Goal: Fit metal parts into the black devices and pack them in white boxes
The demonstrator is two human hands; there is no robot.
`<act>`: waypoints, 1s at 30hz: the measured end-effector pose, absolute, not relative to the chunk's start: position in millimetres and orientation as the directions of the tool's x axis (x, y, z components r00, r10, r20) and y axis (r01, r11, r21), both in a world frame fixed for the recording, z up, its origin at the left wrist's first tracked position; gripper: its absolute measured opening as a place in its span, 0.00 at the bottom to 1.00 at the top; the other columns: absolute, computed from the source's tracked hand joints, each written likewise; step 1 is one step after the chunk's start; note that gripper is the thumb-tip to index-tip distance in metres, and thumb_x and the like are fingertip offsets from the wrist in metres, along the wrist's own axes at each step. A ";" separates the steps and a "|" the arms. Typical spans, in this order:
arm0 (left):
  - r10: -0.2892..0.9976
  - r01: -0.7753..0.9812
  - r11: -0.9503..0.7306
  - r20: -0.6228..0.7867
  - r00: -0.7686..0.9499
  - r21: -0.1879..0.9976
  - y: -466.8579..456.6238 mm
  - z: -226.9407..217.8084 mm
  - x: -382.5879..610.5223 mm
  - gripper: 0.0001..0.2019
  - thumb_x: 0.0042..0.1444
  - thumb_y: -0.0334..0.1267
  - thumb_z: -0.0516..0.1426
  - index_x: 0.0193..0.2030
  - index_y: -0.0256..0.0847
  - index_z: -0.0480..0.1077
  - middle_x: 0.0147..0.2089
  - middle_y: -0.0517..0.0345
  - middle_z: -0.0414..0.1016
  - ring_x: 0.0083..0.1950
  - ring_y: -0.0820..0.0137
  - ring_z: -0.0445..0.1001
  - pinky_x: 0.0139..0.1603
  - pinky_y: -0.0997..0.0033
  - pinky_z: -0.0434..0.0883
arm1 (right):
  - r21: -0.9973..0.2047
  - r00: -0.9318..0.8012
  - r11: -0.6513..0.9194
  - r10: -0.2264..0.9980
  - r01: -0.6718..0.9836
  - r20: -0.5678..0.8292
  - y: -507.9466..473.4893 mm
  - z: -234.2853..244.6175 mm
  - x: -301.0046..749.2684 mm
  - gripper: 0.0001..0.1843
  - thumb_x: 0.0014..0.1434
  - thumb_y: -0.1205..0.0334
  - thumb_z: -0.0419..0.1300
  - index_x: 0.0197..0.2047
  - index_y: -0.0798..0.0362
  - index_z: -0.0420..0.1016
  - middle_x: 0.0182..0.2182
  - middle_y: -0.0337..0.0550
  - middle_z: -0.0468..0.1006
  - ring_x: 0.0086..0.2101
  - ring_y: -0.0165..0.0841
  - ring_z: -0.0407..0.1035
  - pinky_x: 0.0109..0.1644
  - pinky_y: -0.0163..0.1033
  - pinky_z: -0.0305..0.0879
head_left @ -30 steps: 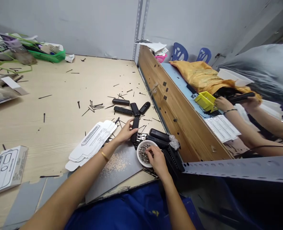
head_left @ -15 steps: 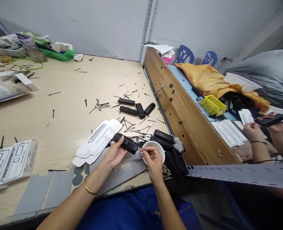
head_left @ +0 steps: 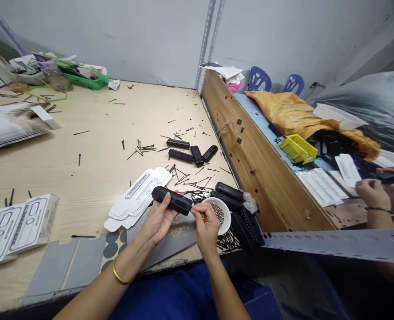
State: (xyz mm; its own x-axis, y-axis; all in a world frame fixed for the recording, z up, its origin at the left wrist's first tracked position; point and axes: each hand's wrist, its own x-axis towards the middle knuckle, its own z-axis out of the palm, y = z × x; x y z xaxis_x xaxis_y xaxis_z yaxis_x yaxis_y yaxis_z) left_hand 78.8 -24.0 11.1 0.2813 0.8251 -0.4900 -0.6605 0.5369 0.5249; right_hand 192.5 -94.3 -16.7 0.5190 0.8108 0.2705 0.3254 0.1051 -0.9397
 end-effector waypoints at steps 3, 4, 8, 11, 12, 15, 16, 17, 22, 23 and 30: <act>0.861 -0.634 0.495 -0.432 0.267 0.595 -24.8 13.0 76.2 0.18 0.53 0.32 0.64 0.48 0.38 0.63 0.48 0.50 0.73 0.53 0.62 0.73 0.51 0.61 0.73 | -0.952 0.578 0.110 0.773 0.284 0.262 -97.0 -28.2 181.9 0.09 0.60 0.61 0.56 0.32 0.56 0.73 0.32 0.43 0.74 0.37 0.28 0.70 0.45 0.36 0.67; 0.865 -0.628 0.490 -0.425 0.265 0.605 -24.4 13.8 75.7 0.20 0.51 0.33 0.65 0.48 0.39 0.62 0.49 0.50 0.73 0.53 0.62 0.73 0.51 0.60 0.73 | -0.955 0.601 0.113 0.755 0.275 0.262 -98.6 -32.4 177.4 0.09 0.60 0.60 0.56 0.32 0.56 0.73 0.32 0.44 0.74 0.37 0.28 0.70 0.45 0.36 0.67; 0.857 -0.620 0.505 -0.436 0.275 0.601 -22.0 21.7 74.1 0.25 0.47 0.33 0.67 0.50 0.39 0.62 0.50 0.49 0.73 0.52 0.62 0.74 0.52 0.60 0.73 | -0.990 0.608 0.064 0.784 0.126 0.128 -106.6 -42.6 167.6 0.11 0.60 0.57 0.57 0.39 0.57 0.72 0.37 0.46 0.74 0.40 0.28 0.70 0.46 0.35 0.69; 0.890 -0.589 0.456 -0.360 0.281 0.667 -26.3 34.0 67.0 0.24 0.48 0.36 0.66 0.50 0.42 0.62 0.50 0.52 0.74 0.52 0.60 0.74 0.52 0.57 0.72 | -1.000 0.569 0.001 0.822 0.030 0.017 -112.4 -40.8 176.6 0.14 0.59 0.55 0.58 0.44 0.57 0.70 0.39 0.46 0.74 0.40 0.28 0.71 0.46 0.35 0.69; 0.925 -0.576 0.380 -0.277 0.261 0.724 -29.6 36.9 63.0 0.23 0.49 0.38 0.66 0.50 0.43 0.63 0.50 0.53 0.74 0.52 0.59 0.74 0.53 0.55 0.72 | -1.000 0.583 -0.012 0.812 0.027 0.006 -113.9 -39.3 182.3 0.15 0.59 0.55 0.58 0.44 0.57 0.70 0.39 0.46 0.74 0.41 0.28 0.71 0.46 0.35 0.69; 0.958 -0.415 0.010 0.109 0.264 0.910 -40.5 32.0 51.8 0.19 0.48 0.41 0.65 0.47 0.44 0.68 0.48 0.53 0.75 0.53 0.57 0.73 0.57 0.52 0.68 | -0.998 0.677 -0.028 0.736 0.055 0.016 -116.2 -34.5 201.4 0.15 0.59 0.53 0.58 0.42 0.58 0.70 0.39 0.47 0.74 0.41 0.29 0.70 0.47 0.35 0.68; 0.926 -0.302 -0.075 0.179 0.333 0.950 -42.8 25.3 50.0 0.16 0.48 0.40 0.65 0.44 0.43 0.70 0.46 0.52 0.76 0.52 0.57 0.74 0.57 0.53 0.68 | -0.997 0.699 -0.034 0.715 0.074 0.027 -116.0 -32.7 207.0 0.16 0.59 0.53 0.58 0.41 0.58 0.71 0.39 0.47 0.74 0.41 0.29 0.70 0.46 0.35 0.68; 0.896 -0.172 -0.100 0.164 0.413 0.980 -43.7 17.1 49.6 0.14 0.50 0.40 0.64 0.43 0.41 0.71 0.45 0.50 0.77 0.50 0.58 0.74 0.56 0.55 0.69 | -0.994 0.704 -0.044 0.709 0.098 0.038 -115.3 -30.5 211.8 0.16 0.59 0.52 0.58 0.41 0.58 0.71 0.38 0.47 0.74 0.40 0.29 0.70 0.47 0.36 0.67; 0.922 -0.086 0.260 -0.220 0.319 0.962 -28.2 -9.0 59.3 0.26 0.54 0.49 0.60 0.55 0.36 0.62 0.54 0.41 0.72 0.54 0.56 0.72 0.53 0.56 0.70 | -0.964 0.559 -0.080 0.826 0.254 0.078 -106.8 -9.0 219.3 0.14 0.60 0.53 0.56 0.38 0.55 0.73 0.36 0.43 0.74 0.39 0.28 0.68 0.47 0.34 0.64; 0.911 -0.152 0.322 -0.262 0.319 0.934 -24.5 -7.5 60.5 0.28 0.54 0.51 0.61 0.55 0.35 0.60 0.55 0.40 0.70 0.54 0.56 0.72 0.51 0.57 0.71 | -0.954 0.509 -0.088 0.857 0.287 0.075 -104.8 -3.5 217.7 0.13 0.60 0.54 0.56 0.38 0.55 0.73 0.36 0.42 0.74 0.38 0.27 0.68 0.46 0.34 0.63; 0.845 -0.258 0.485 -0.371 0.386 0.835 -23.6 14.7 60.1 0.30 0.51 0.52 0.63 0.53 0.34 0.61 0.54 0.42 0.71 0.49 0.61 0.73 0.43 0.66 0.72 | -0.896 0.281 -0.093 0.959 0.435 0.037 -92.2 11.7 200.6 0.06 0.59 0.61 0.56 0.38 0.53 0.72 0.35 0.39 0.72 0.36 0.26 0.62 0.42 0.32 0.58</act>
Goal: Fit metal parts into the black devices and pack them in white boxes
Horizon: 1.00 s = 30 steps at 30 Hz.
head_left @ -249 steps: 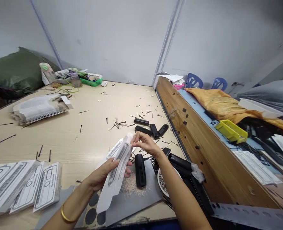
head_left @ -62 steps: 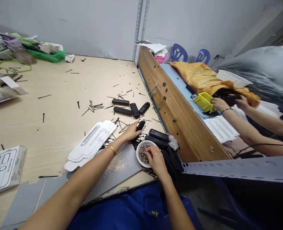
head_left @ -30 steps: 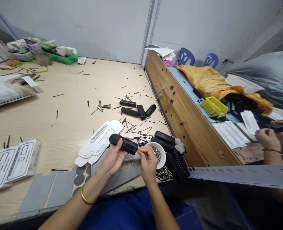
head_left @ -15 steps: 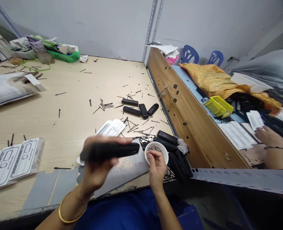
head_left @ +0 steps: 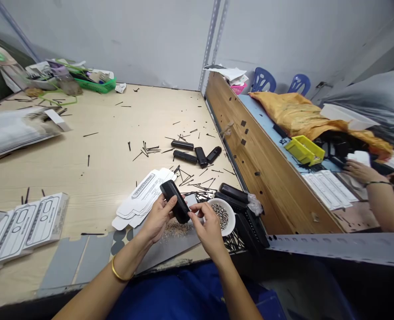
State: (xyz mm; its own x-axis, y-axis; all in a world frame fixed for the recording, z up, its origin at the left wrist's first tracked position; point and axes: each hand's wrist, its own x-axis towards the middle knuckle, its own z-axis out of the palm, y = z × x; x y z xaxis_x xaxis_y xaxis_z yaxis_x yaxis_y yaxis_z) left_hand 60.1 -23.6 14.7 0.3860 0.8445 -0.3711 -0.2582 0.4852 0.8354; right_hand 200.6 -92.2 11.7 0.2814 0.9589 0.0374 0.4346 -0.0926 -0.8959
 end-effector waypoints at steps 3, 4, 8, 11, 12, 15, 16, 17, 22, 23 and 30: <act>0.839 -0.270 0.497 -0.378 0.392 0.825 -26.7 15.5 61.4 0.31 0.50 0.51 0.64 0.53 0.34 0.61 0.53 0.43 0.71 0.48 0.63 0.74 0.44 0.66 0.72 | -0.901 0.275 -0.111 0.961 0.419 0.010 -89.9 6.7 200.3 0.06 0.58 0.62 0.58 0.37 0.53 0.72 0.35 0.39 0.72 0.36 0.26 0.62 0.42 0.32 0.58; 0.840 -0.273 0.496 -0.375 0.393 0.824 -27.3 15.3 61.9 0.31 0.50 0.51 0.64 0.53 0.34 0.61 0.53 0.43 0.71 0.48 0.63 0.74 0.44 0.66 0.72 | -0.904 0.274 -0.118 0.962 0.411 0.000 -89.6 4.9 200.9 0.05 0.58 0.61 0.58 0.36 0.53 0.72 0.34 0.38 0.72 0.35 0.26 0.62 0.41 0.32 0.58; 0.849 -0.272 0.477 -0.358 0.389 0.836 -28.9 15.6 62.9 0.31 0.50 0.51 0.64 0.54 0.35 0.61 0.53 0.43 0.71 0.49 0.63 0.73 0.44 0.65 0.72 | -0.911 0.272 -0.126 0.962 0.394 -0.016 -89.6 1.6 203.8 0.05 0.57 0.61 0.59 0.36 0.53 0.72 0.34 0.38 0.71 0.34 0.25 0.62 0.41 0.32 0.59; 0.856 -0.270 0.462 -0.346 0.383 0.845 -30.4 16.7 62.8 0.31 0.50 0.51 0.64 0.54 0.35 0.61 0.53 0.43 0.71 0.50 0.62 0.73 0.44 0.67 0.72 | -0.910 0.253 -0.104 0.967 0.401 0.001 -89.0 3.2 205.6 0.04 0.57 0.63 0.59 0.35 0.53 0.72 0.33 0.37 0.71 0.34 0.25 0.62 0.41 0.32 0.58; 0.859 -0.269 0.457 -0.342 0.381 0.848 -30.8 17.1 62.6 0.31 0.50 0.51 0.64 0.54 0.35 0.61 0.53 0.43 0.71 0.50 0.62 0.73 0.44 0.67 0.72 | -0.910 0.247 -0.097 0.969 0.402 0.005 -88.6 3.9 206.2 0.03 0.57 0.63 0.59 0.35 0.53 0.73 0.33 0.37 0.71 0.35 0.25 0.62 0.41 0.31 0.58; 0.872 -0.261 0.433 -0.328 0.363 0.863 -31.4 17.4 62.0 0.31 0.50 0.51 0.64 0.53 0.35 0.61 0.54 0.42 0.70 0.51 0.62 0.73 0.46 0.66 0.72 | -0.916 0.235 -0.093 0.972 0.391 0.001 -86.6 5.1 207.6 0.04 0.57 0.63 0.59 0.32 0.53 0.73 0.32 0.38 0.72 0.35 0.25 0.63 0.41 0.31 0.58; 0.875 -0.258 0.427 -0.325 0.358 0.867 -31.4 17.3 61.9 0.31 0.50 0.51 0.64 0.53 0.34 0.61 0.54 0.42 0.70 0.51 0.62 0.73 0.47 0.66 0.72 | -0.920 0.230 -0.098 0.973 0.379 -0.008 -85.6 5.0 207.5 0.05 0.57 0.62 0.59 0.31 0.54 0.73 0.32 0.38 0.72 0.35 0.25 0.63 0.41 0.31 0.58; 0.877 -0.255 0.424 -0.324 0.355 0.869 -31.5 17.0 61.9 0.31 0.49 0.51 0.64 0.53 0.35 0.61 0.54 0.42 0.70 0.51 0.62 0.73 0.47 0.65 0.72 | -0.925 0.224 -0.106 0.974 0.364 -0.023 -84.6 4.7 207.2 0.06 0.57 0.62 0.58 0.31 0.54 0.72 0.31 0.38 0.71 0.34 0.25 0.63 0.41 0.31 0.58; 0.863 -0.242 0.441 -0.333 0.380 0.864 -32.7 14.7 62.2 0.31 0.51 0.51 0.63 0.54 0.35 0.60 0.54 0.42 0.71 0.51 0.61 0.73 0.46 0.64 0.72 | -0.946 0.156 -0.192 0.975 0.260 -0.156 -80.6 0.2 208.3 0.10 0.57 0.57 0.55 0.29 0.55 0.67 0.28 0.38 0.68 0.30 0.25 0.60 0.37 0.31 0.56; 0.856 -0.241 0.451 -0.341 0.388 0.859 -32.8 14.1 62.2 0.31 0.51 0.51 0.63 0.55 0.35 0.60 0.54 0.42 0.71 0.52 0.60 0.72 0.46 0.64 0.72 | -0.948 0.159 -0.217 0.970 0.234 -0.183 -81.3 -1.4 212.1 0.12 0.57 0.56 0.55 0.29 0.55 0.67 0.27 0.38 0.68 0.29 0.25 0.60 0.36 0.32 0.55; 0.858 -0.158 0.439 -0.361 0.365 0.884 -18.9 -4.5 72.1 0.33 0.50 0.55 0.62 0.56 0.35 0.60 0.53 0.41 0.71 0.51 0.57 0.73 0.45 0.62 0.72 | -0.720 0.479 -0.457 0.856 0.522 -0.196 -111.2 -13.1 282.8 0.12 0.57 0.55 0.53 0.29 0.55 0.68 0.30 0.43 0.71 0.33 0.31 0.62 0.41 0.37 0.54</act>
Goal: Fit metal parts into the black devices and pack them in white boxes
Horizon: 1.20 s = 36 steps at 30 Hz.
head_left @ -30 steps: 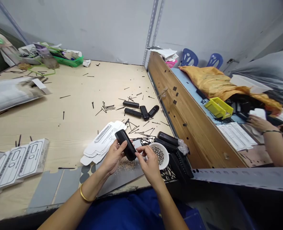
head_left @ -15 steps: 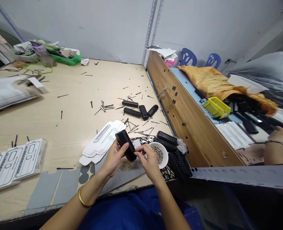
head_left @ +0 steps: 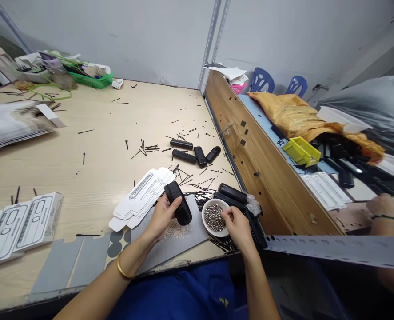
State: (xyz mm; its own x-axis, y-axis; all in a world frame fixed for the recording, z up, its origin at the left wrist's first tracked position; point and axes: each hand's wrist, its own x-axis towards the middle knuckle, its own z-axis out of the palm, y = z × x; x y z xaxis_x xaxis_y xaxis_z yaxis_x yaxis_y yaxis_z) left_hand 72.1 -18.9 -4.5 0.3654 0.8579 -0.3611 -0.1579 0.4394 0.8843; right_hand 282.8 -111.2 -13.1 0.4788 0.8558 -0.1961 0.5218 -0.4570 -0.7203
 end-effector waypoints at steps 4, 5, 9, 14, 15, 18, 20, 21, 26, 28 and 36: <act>0.920 0.097 0.242 -0.260 0.293 0.965 -4.0 -19.7 82.8 0.36 0.49 0.52 0.62 0.60 0.32 0.61 0.53 0.40 0.72 0.52 0.56 0.72 0.52 0.58 0.69 | -0.423 0.530 -0.496 0.847 0.758 -0.043 -115.5 -15.2 296.9 0.14 0.58 0.55 0.55 0.26 0.55 0.65 0.31 0.46 0.69 0.37 0.36 0.60 0.42 0.39 0.52; 0.920 0.207 0.192 -0.249 0.301 0.959 -0.8 -20.6 81.4 0.36 0.48 0.51 0.63 0.61 0.31 0.61 0.51 0.40 0.73 0.50 0.55 0.73 0.52 0.57 0.68 | -0.429 0.527 -0.474 0.850 0.769 0.005 -111.5 -14.8 292.7 0.14 0.59 0.54 0.53 0.28 0.55 0.65 0.31 0.46 0.68 0.37 0.36 0.60 0.42 0.40 0.53; 0.941 0.543 0.006 -0.189 0.282 0.840 14.0 -15.1 46.1 0.31 0.56 0.50 0.57 0.62 0.34 0.64 0.48 0.40 0.74 0.49 0.52 0.72 0.50 0.54 0.67 | -0.648 0.386 -0.224 0.915 0.728 0.117 -74.8 -8.1 250.9 0.10 0.61 0.60 0.50 0.41 0.54 0.69 0.41 0.50 0.70 0.41 0.36 0.63 0.46 0.41 0.57; 0.979 0.861 -0.115 -0.090 0.183 0.496 35.8 -18.2 -17.2 0.36 0.51 0.43 0.60 0.65 0.30 0.57 0.61 0.34 0.62 0.62 0.46 0.58 0.60 0.51 0.58 | -0.650 0.019 -0.013 1.000 0.760 0.002 8.4 -0.9 176.5 0.09 0.61 0.60 0.52 0.35 0.54 0.71 0.37 0.47 0.74 0.42 0.36 0.64 0.49 0.42 0.58; 0.973 0.879 -0.100 -0.139 0.185 0.467 36.6 -20.2 -22.9 0.38 0.50 0.43 0.61 0.66 0.30 0.55 0.61 0.34 0.61 0.62 0.46 0.59 0.59 0.53 0.59 | -0.617 0.015 -0.029 0.999 0.787 -0.028 26.3 -2.3 164.2 0.10 0.61 0.59 0.53 0.38 0.55 0.72 0.40 0.50 0.74 0.46 0.37 0.64 0.52 0.43 0.58; 0.965 0.901 -0.081 -0.192 0.178 0.425 30.1 -23.3 -23.8 0.44 0.48 0.47 0.62 0.68 0.30 0.51 0.57 0.35 0.62 0.58 0.48 0.62 0.54 0.57 0.63 | -0.514 0.072 -0.166 0.978 0.842 -0.197 71.1 -12.3 141.0 0.20 0.55 0.58 0.61 0.49 0.59 0.70 0.51 0.60 0.69 0.55 0.43 0.60 0.58 0.47 0.55; 0.971 0.913 -0.071 -0.182 0.156 0.401 24.2 -22.2 -19.2 0.47 0.46 0.49 0.63 0.68 0.30 0.51 0.54 0.36 0.62 0.56 0.47 0.62 0.51 0.57 0.65 | -0.498 0.080 -0.211 0.959 0.841 -0.271 89.2 -19.2 138.0 0.24 0.49 0.60 0.67 0.48 0.62 0.70 0.52 0.63 0.68 0.54 0.45 0.62 0.57 0.49 0.55; 0.970 0.914 -0.070 -0.187 0.156 0.399 22.7 -20.9 -18.1 0.47 0.45 0.50 0.64 0.68 0.29 0.52 0.52 0.36 0.62 0.55 0.47 0.62 0.49 0.57 0.65 | -0.505 0.069 -0.213 0.955 0.836 -0.290 94.3 -21.0 139.5 0.22 0.48 0.62 0.67 0.45 0.61 0.71 0.50 0.62 0.69 0.52 0.44 0.63 0.56 0.48 0.55; 0.978 0.800 -0.085 -0.104 0.181 0.594 27.6 -4.1 -28.5 0.43 0.44 0.51 0.64 0.64 0.32 0.60 0.49 0.40 0.65 0.52 0.48 0.65 0.52 0.52 0.64 | -0.613 -0.079 -0.077 0.971 0.786 -0.224 84.8 -3.2 158.1 0.04 0.54 0.65 0.59 0.34 0.54 0.67 0.37 0.42 0.76 0.44 0.32 0.66 0.53 0.42 0.56; 0.951 0.550 0.057 -0.212 0.223 0.833 25.6 7.2 -31.1 0.38 0.47 0.54 0.61 0.62 0.36 0.63 0.49 0.42 0.68 0.53 0.50 0.67 0.53 0.52 0.66 | -0.720 -0.154 0.045 0.984 0.692 -0.087 71.6 9.5 164.7 0.04 0.57 0.63 0.57 0.32 0.53 0.64 0.36 0.38 0.76 0.44 0.29 0.65 0.53 0.39 0.56; 0.605 -0.233 0.731 -0.451 0.657 0.642 -20.7 23.3 -4.4 0.35 0.45 0.54 0.66 0.55 0.33 0.67 0.39 0.43 0.75 0.35 0.64 0.76 0.39 0.66 0.74 | -0.972 -0.243 0.070 0.962 -0.225 0.125 22.2 18.1 190.0 0.20 0.49 0.53 0.65 0.27 0.52 0.56 0.27 0.38 0.72 0.31 0.28 0.66 0.38 0.35 0.63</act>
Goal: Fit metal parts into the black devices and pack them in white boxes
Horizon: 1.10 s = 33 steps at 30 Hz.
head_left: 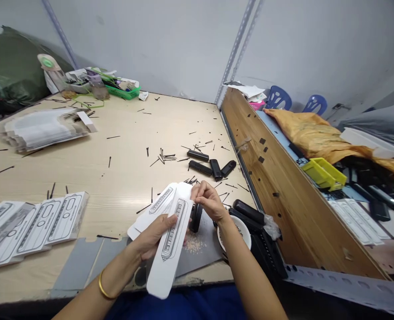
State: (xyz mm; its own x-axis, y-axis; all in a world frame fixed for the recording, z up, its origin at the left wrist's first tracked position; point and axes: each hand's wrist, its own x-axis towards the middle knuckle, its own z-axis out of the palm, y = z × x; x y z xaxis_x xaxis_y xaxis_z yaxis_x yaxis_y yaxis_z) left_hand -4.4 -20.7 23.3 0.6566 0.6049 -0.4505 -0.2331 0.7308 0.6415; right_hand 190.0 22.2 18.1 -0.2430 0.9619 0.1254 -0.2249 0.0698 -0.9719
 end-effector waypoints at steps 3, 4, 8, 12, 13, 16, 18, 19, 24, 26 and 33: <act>0.704 -0.249 0.630 -0.405 0.584 0.736 -23.2 21.7 1.2 0.45 0.50 0.52 0.64 0.69 0.47 0.46 0.41 0.46 0.75 0.31 0.62 0.77 0.30 0.64 0.74 | -0.991 0.043 0.077 0.996 -0.111 0.073 0.0 12.9 185.3 0.16 0.50 0.51 0.64 0.31 0.53 0.64 0.32 0.40 0.72 0.35 0.28 0.66 0.44 0.36 0.65; 0.729 -0.245 0.592 -0.379 0.570 0.768 -22.6 22.1 3.1 0.47 0.51 0.50 0.63 0.70 0.54 0.38 0.45 0.47 0.74 0.32 0.60 0.78 0.30 0.63 0.74 | -0.998 0.129 0.047 0.991 -0.044 0.041 -8.1 10.9 180.7 0.16 0.52 0.50 0.63 0.35 0.53 0.68 0.37 0.42 0.72 0.39 0.28 0.66 0.47 0.36 0.65; 0.781 -0.166 0.489 -0.345 0.521 0.857 -24.5 23.1 13.8 0.38 0.54 0.48 0.61 0.67 0.54 0.46 0.48 0.50 0.72 0.31 0.66 0.77 0.34 0.63 0.76 | -0.995 0.251 -0.092 0.965 0.049 -0.077 -34.8 2.6 157.5 0.18 0.55 0.47 0.58 0.42 0.52 0.73 0.52 0.48 0.63 0.53 0.32 0.63 0.56 0.37 0.64; 0.803 -0.133 0.460 -0.347 0.484 0.878 -31.7 18.5 21.9 0.36 0.55 0.48 0.61 0.64 0.46 0.47 0.45 0.50 0.72 0.33 0.67 0.76 0.37 0.64 0.75 | -0.991 0.319 -0.099 0.940 -0.092 -0.123 -42.8 -0.6 145.7 0.15 0.56 0.49 0.58 0.34 0.55 0.69 0.51 0.49 0.65 0.54 0.32 0.62 0.56 0.36 0.63; 0.801 -0.127 0.468 -0.359 0.478 0.875 -32.7 17.8 22.4 0.39 0.55 0.48 0.60 0.66 0.47 0.43 0.45 0.50 0.73 0.33 0.66 0.76 0.37 0.62 0.75 | -0.981 0.319 -0.072 0.939 -0.178 -0.127 -42.4 -0.2 145.1 0.15 0.55 0.50 0.59 0.36 0.54 0.67 0.48 0.47 0.67 0.49 0.31 0.64 0.53 0.35 0.65; 0.805 -0.095 0.468 -0.380 0.456 0.878 -34.4 18.4 21.1 0.46 0.55 0.48 0.61 0.71 0.50 0.34 0.49 0.46 0.72 0.41 0.61 0.77 0.43 0.58 0.74 | -0.910 0.273 -0.023 0.951 -0.413 -0.148 -39.0 3.8 146.5 0.17 0.53 0.50 0.61 0.39 0.51 0.62 0.34 0.38 0.66 0.34 0.25 0.64 0.40 0.30 0.66; 0.828 -0.074 0.414 -0.341 0.444 0.907 -36.3 20.3 19.6 0.49 0.53 0.45 0.63 0.73 0.47 0.35 0.55 0.42 0.69 0.52 0.58 0.74 0.51 0.59 0.71 | -0.879 0.224 -0.059 0.957 -0.474 -0.185 -36.3 7.2 148.5 0.19 0.52 0.49 0.62 0.34 0.53 0.59 0.29 0.36 0.63 0.30 0.22 0.61 0.35 0.28 0.64; 0.842 -0.067 0.380 -0.315 0.439 0.922 -37.8 21.0 18.9 0.50 0.51 0.44 0.64 0.73 0.46 0.36 0.57 0.42 0.68 0.55 0.57 0.72 0.52 0.60 0.70 | -0.868 0.198 -0.095 0.956 -0.487 -0.215 -35.3 8.7 149.3 0.20 0.51 0.49 0.63 0.32 0.53 0.59 0.29 0.36 0.62 0.28 0.22 0.60 0.33 0.28 0.63; 0.857 -0.058 0.338 -0.282 0.430 0.939 -43.1 17.9 15.6 0.54 0.48 0.43 0.65 0.74 0.46 0.34 0.54 0.43 0.72 0.49 0.56 0.74 0.47 0.60 0.71 | -0.856 0.137 -0.211 0.942 -0.472 -0.308 -41.2 10.0 145.4 0.21 0.49 0.46 0.63 0.32 0.54 0.62 0.28 0.37 0.66 0.26 0.23 0.59 0.29 0.29 0.61; 0.862 -0.061 0.345 -0.290 0.415 0.937 -40.5 14.9 14.0 0.54 0.49 0.44 0.65 0.73 0.46 0.32 0.54 0.43 0.72 0.48 0.58 0.75 0.47 0.62 0.71 | -0.887 0.179 -0.183 0.943 -0.424 -0.280 -48.2 8.8 141.2 0.20 0.52 0.45 0.61 0.33 0.55 0.67 0.30 0.40 0.70 0.29 0.24 0.63 0.33 0.30 0.64; 0.923 -0.035 0.141 -0.119 0.365 0.989 -27.7 16.2 5.5 0.43 0.57 0.49 0.58 0.73 0.48 0.40 0.66 0.44 0.59 0.59 0.57 0.68 0.59 0.58 0.65 | -0.893 0.353 -0.131 0.886 -0.430 -0.301 -39.3 16.9 142.2 0.20 0.55 0.48 0.57 0.46 0.51 0.60 0.44 0.45 0.72 0.37 0.28 0.70 0.42 0.35 0.71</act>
